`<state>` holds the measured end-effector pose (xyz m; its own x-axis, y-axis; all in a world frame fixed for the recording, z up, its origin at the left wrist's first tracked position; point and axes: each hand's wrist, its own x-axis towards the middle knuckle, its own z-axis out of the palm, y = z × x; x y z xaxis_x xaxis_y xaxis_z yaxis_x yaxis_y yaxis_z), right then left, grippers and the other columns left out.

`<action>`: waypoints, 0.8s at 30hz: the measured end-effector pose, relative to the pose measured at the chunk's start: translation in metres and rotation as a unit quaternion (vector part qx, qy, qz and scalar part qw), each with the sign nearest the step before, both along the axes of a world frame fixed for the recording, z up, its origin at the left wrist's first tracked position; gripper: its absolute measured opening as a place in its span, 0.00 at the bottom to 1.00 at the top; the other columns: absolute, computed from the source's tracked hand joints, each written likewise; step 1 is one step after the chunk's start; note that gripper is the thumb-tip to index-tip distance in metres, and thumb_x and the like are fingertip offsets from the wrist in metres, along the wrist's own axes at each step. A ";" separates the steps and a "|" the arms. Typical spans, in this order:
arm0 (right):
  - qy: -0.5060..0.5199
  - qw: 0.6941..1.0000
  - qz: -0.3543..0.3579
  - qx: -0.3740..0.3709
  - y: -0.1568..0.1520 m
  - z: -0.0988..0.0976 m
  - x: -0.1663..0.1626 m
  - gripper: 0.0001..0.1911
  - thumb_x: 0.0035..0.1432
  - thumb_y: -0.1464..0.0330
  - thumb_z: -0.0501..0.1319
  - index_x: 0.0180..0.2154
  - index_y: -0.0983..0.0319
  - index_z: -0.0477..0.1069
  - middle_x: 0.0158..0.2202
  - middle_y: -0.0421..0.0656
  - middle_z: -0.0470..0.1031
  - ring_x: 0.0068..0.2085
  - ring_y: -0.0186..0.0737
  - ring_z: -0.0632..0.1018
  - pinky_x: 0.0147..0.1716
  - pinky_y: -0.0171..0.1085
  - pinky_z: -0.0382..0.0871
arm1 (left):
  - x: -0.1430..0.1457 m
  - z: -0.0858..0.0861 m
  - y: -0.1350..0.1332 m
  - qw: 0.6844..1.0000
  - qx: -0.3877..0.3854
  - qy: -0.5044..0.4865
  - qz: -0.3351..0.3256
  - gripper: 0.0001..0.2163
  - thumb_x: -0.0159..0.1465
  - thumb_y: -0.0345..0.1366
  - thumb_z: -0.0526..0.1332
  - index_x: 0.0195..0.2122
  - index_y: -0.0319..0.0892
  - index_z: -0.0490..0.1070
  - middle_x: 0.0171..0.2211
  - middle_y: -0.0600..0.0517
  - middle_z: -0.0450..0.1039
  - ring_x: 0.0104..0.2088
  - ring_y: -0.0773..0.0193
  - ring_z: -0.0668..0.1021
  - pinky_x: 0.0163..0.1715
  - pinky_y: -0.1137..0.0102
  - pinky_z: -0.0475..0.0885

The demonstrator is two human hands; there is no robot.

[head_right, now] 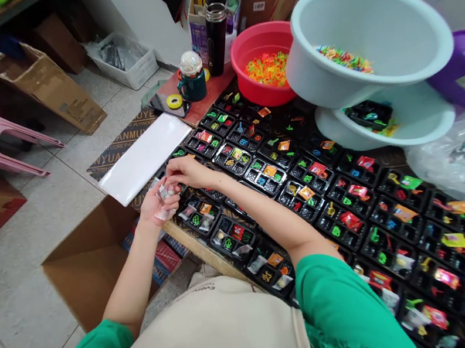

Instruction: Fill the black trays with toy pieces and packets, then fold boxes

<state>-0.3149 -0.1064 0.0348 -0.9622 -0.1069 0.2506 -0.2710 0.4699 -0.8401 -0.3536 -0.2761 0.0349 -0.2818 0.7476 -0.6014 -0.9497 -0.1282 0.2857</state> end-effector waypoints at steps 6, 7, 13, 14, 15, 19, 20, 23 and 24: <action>-0.042 0.961 -0.232 0.141 0.023 -0.025 -0.052 0.08 0.63 0.71 0.60 0.30 0.64 0.73 0.35 0.44 0.73 0.39 0.39 0.71 0.42 0.37 0.62 | -0.002 -0.008 -0.006 0.994 -0.038 0.036 0.096 0.14 0.71 0.35 0.49 0.31 0.38 0.68 0.20 0.55 0.62 0.14 0.75 0.59 0.10 0.82 0.52; -0.068 0.953 -0.236 0.176 0.027 -0.030 -0.063 0.08 0.63 0.70 0.61 0.31 0.64 0.73 0.35 0.45 0.73 0.40 0.40 0.71 0.42 0.38 0.61 | -0.002 -0.009 -0.007 0.993 -0.040 0.038 0.102 0.14 0.71 0.35 0.49 0.31 0.38 0.68 0.19 0.55 0.61 0.14 0.75 0.60 0.11 0.82 0.53; -0.109 0.946 -0.194 0.236 0.024 -0.042 -0.083 0.06 0.61 0.67 0.65 0.36 0.64 0.77 0.38 0.47 0.72 0.42 0.43 0.72 0.44 0.39 0.63 | -0.007 -0.005 -0.010 0.989 -0.060 0.017 0.132 0.14 0.71 0.35 0.48 0.32 0.38 0.68 0.22 0.52 0.66 0.17 0.73 0.66 0.13 0.82 0.57; -0.079 0.954 -0.194 0.215 0.019 -0.038 -0.075 0.09 0.61 0.65 0.66 0.39 0.64 0.77 0.39 0.46 0.72 0.43 0.43 0.72 0.45 0.40 0.63 | -0.009 -0.004 -0.009 0.989 -0.060 0.010 0.137 0.14 0.71 0.34 0.48 0.31 0.38 0.68 0.22 0.52 0.66 0.17 0.74 0.66 0.13 0.82 0.57; -0.041 0.964 -0.185 0.187 0.014 -0.034 -0.063 0.12 0.61 0.62 0.66 0.42 0.63 0.77 0.40 0.46 0.72 0.43 0.43 0.72 0.45 0.40 0.64 | -0.011 -0.005 -0.007 0.989 -0.058 0.001 0.138 0.13 0.70 0.33 0.49 0.31 0.38 0.68 0.22 0.52 0.66 0.17 0.74 0.66 0.13 0.83 0.56; 0.084 0.993 -0.010 0.078 -0.009 -0.011 0.001 0.18 0.59 0.56 0.66 0.45 0.61 0.77 0.41 0.45 0.71 0.43 0.40 0.73 0.45 0.40 0.67 | -0.010 -0.010 0.008 0.988 -0.083 -0.014 0.132 0.09 0.67 0.30 0.53 0.29 0.38 0.67 0.19 0.54 0.66 0.15 0.74 0.67 0.12 0.82 0.57; 0.092 0.992 0.041 0.074 -0.014 -0.007 0.016 0.16 0.60 0.57 0.66 0.45 0.61 0.77 0.42 0.45 0.71 0.44 0.40 0.73 0.45 0.39 0.68 | -0.007 -0.011 0.013 0.988 -0.095 -0.009 0.125 0.08 0.66 0.30 0.54 0.29 0.38 0.67 0.19 0.55 0.67 0.15 0.73 0.68 0.13 0.81 0.59; 0.088 0.986 0.107 0.097 -0.022 -0.003 0.049 0.09 0.64 0.65 0.61 0.41 0.61 0.79 0.39 0.46 0.73 0.42 0.39 0.74 0.44 0.39 0.69 | 0.006 -0.012 0.026 0.990 -0.107 0.005 0.096 0.06 0.64 0.31 0.57 0.31 0.38 0.70 0.19 0.55 0.69 0.15 0.70 0.71 0.14 0.77 0.63; 0.082 0.987 0.100 0.093 -0.021 -0.004 0.054 0.09 0.66 0.67 0.59 0.40 0.61 0.79 0.39 0.46 0.75 0.42 0.39 0.74 0.43 0.39 0.69 | 0.010 -0.011 0.028 0.991 -0.097 0.006 0.090 0.06 0.64 0.31 0.56 0.32 0.37 0.70 0.19 0.54 0.70 0.15 0.70 0.71 0.14 0.76 0.64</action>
<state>-0.2609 -0.1276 0.0309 -0.8651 -0.3500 0.3592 -0.4994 0.5351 -0.6814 -0.3437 -0.2477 0.0238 -0.4076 0.5550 -0.7252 -0.9131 -0.2362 0.3324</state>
